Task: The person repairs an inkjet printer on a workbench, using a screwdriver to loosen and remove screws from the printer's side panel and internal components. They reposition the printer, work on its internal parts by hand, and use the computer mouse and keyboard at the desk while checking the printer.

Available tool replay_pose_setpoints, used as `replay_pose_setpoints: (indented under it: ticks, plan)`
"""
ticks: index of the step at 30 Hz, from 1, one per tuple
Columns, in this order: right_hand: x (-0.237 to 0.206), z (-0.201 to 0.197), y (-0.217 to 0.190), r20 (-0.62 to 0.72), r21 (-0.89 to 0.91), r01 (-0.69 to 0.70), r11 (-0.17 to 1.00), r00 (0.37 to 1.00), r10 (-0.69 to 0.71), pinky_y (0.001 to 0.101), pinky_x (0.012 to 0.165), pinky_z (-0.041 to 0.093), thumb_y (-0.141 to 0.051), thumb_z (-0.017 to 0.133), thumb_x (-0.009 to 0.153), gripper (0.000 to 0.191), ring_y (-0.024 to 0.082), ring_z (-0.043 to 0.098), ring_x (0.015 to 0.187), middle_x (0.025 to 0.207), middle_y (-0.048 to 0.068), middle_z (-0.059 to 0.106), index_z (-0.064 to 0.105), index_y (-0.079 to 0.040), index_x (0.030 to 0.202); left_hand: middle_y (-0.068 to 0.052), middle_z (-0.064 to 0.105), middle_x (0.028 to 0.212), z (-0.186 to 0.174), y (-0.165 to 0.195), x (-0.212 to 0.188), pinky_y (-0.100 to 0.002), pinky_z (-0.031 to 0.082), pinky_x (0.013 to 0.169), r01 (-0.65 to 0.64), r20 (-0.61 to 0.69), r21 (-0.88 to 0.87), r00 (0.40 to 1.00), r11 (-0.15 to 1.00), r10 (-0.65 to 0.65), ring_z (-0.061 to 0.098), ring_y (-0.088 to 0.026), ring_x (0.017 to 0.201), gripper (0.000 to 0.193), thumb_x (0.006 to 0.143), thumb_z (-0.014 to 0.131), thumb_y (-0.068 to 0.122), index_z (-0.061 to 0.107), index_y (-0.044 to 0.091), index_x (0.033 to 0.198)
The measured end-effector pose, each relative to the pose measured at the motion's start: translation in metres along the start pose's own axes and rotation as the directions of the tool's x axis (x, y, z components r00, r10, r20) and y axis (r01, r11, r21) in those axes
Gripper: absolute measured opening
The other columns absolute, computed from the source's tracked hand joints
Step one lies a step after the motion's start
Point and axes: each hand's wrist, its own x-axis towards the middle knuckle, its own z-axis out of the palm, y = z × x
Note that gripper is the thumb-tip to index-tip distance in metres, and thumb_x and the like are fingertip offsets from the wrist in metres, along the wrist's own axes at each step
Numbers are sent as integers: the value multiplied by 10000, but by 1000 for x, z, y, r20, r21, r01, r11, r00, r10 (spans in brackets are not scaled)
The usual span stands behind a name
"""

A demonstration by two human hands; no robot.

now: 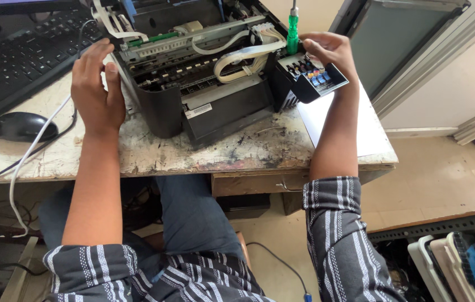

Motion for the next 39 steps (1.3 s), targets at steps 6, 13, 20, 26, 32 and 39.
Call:
replay_pose_setpoints:
  ticks: [6,13,20,26,32,39]
  plan:
    - [4,-20,-6,-182,8,289,957,942,-283,294,743,647,-312,787,1064,322,149,750,798,960,132,787,786,11,1063,-184,665,1406,-5,-3,-1,-418,550,979,4,-9,-26,1000,1000,-4,634,-389,1254,474,1226,403,386,664,5,1333]
    - [-10,-15,-5,23,551,233,801,956,-293,259,590,464,-336,702,1117,496,123,508,514,733,152,666,652,-8,748,-177,669,1416,-8,-5,-1,-421,546,961,1,-2,-7,1000,1000,-1,639,-369,1225,450,1220,407,353,667,2,1330]
    - [-16,-13,-10,122,697,154,700,937,-327,318,665,510,-407,663,1086,448,98,447,461,657,84,569,670,-30,843,-176,672,1406,-8,-1,0,-420,548,957,11,-6,-8,1000,1000,-11,641,-370,1231,476,1221,394,376,669,1,1326]
    - [-31,-18,-27,206,816,23,578,922,-329,349,862,556,-255,831,962,245,87,576,641,781,52,640,707,-49,1007,-182,669,1409,-9,1,0,-419,551,977,9,-4,-6,1000,1000,-9,638,-382,1249,500,1231,377,393,669,0,1331]
    - [-47,-24,-55,349,733,-23,680,871,-346,408,1100,523,-197,972,724,654,207,640,1230,1284,85,679,661,-57,1282,-179,672,1411,-8,-1,-1,-422,549,968,3,-4,-18,1000,1000,-3,641,-380,1233,495,1238,389,397,668,-1,1333]
    - [-40,-14,-43,278,662,-44,748,942,-190,312,875,420,-67,985,779,561,161,544,1025,1282,123,657,649,-11,1225,-168,676,1417,-8,-8,-4,-419,541,964,-5,-5,-6,1000,1000,5,642,-372,1227,480,1208,368,365,666,-3,1284]
